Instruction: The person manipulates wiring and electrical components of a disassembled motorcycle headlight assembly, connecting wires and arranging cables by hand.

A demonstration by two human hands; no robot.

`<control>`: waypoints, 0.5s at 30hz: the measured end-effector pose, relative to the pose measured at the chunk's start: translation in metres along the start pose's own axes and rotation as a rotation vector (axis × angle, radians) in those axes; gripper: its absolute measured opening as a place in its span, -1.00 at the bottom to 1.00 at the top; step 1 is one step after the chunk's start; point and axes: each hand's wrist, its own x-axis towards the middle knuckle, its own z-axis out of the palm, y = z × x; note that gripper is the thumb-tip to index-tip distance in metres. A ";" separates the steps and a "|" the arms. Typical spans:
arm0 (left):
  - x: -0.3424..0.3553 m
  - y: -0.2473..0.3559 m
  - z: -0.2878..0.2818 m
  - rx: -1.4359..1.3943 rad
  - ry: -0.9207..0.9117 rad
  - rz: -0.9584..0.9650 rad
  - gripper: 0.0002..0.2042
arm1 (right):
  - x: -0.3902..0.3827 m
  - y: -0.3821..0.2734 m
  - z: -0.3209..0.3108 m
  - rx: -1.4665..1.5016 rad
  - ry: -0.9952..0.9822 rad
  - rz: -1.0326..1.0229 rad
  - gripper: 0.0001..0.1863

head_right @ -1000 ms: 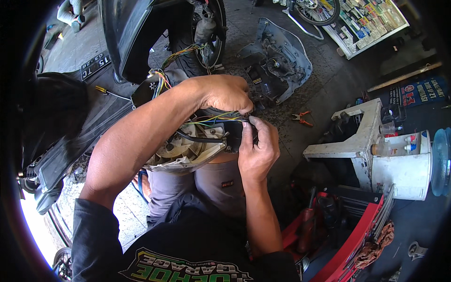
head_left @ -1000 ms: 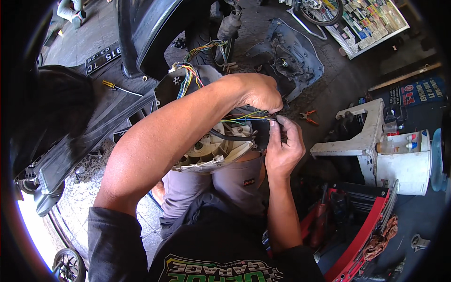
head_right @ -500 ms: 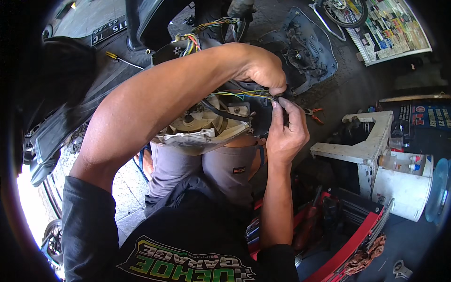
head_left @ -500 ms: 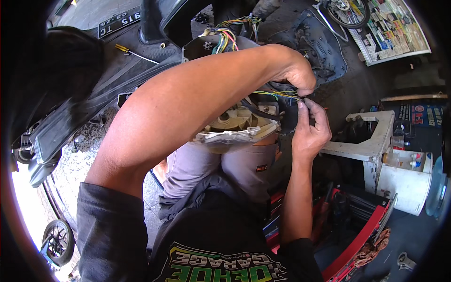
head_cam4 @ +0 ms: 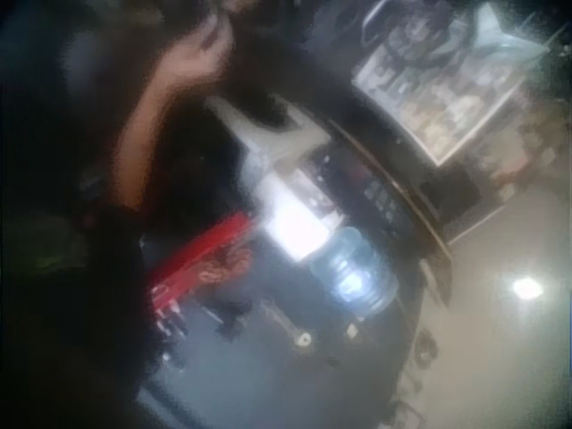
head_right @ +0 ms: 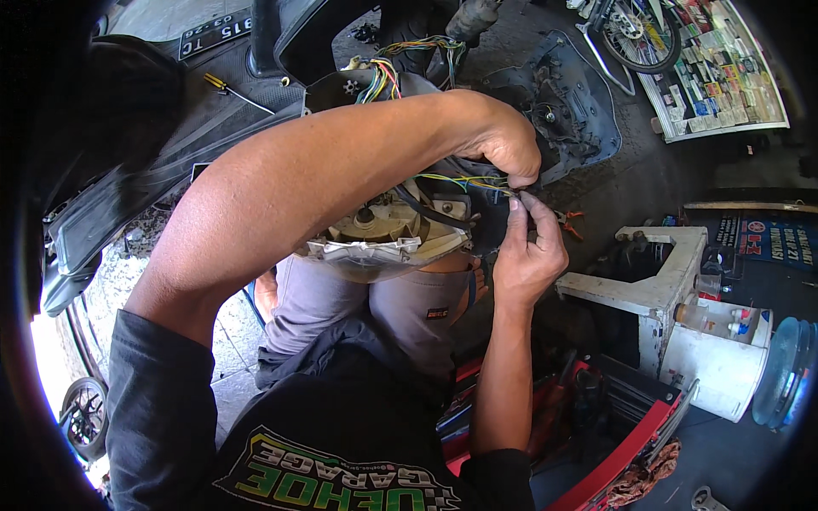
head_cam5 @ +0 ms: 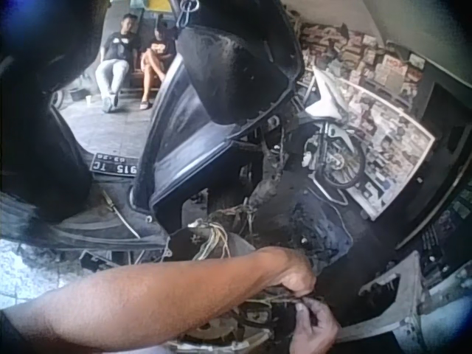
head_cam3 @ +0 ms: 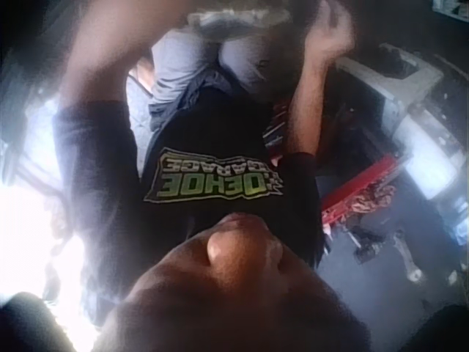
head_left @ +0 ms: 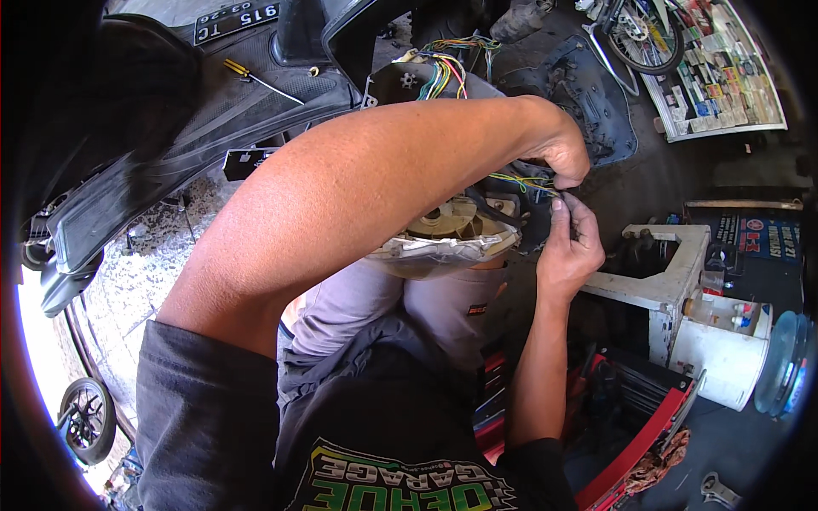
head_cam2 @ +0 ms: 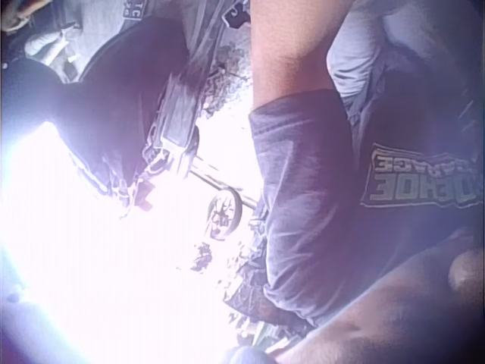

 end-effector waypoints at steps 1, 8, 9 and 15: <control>0.001 -0.001 0.001 -0.017 -0.005 -0.001 -0.45 | 0.000 0.001 0.000 0.002 0.004 -0.004 -0.84; -0.018 0.005 -0.005 0.034 -0.047 0.039 -0.34 | -0.002 0.003 0.000 -0.001 0.021 -0.022 -0.84; -0.016 0.005 -0.003 0.011 -0.043 0.027 -0.33 | -0.003 0.003 0.000 -0.002 0.026 -0.027 -0.84; -0.012 0.003 -0.001 -0.022 -0.012 -0.011 -0.32 | -0.007 0.007 0.002 0.003 0.038 -0.052 -0.84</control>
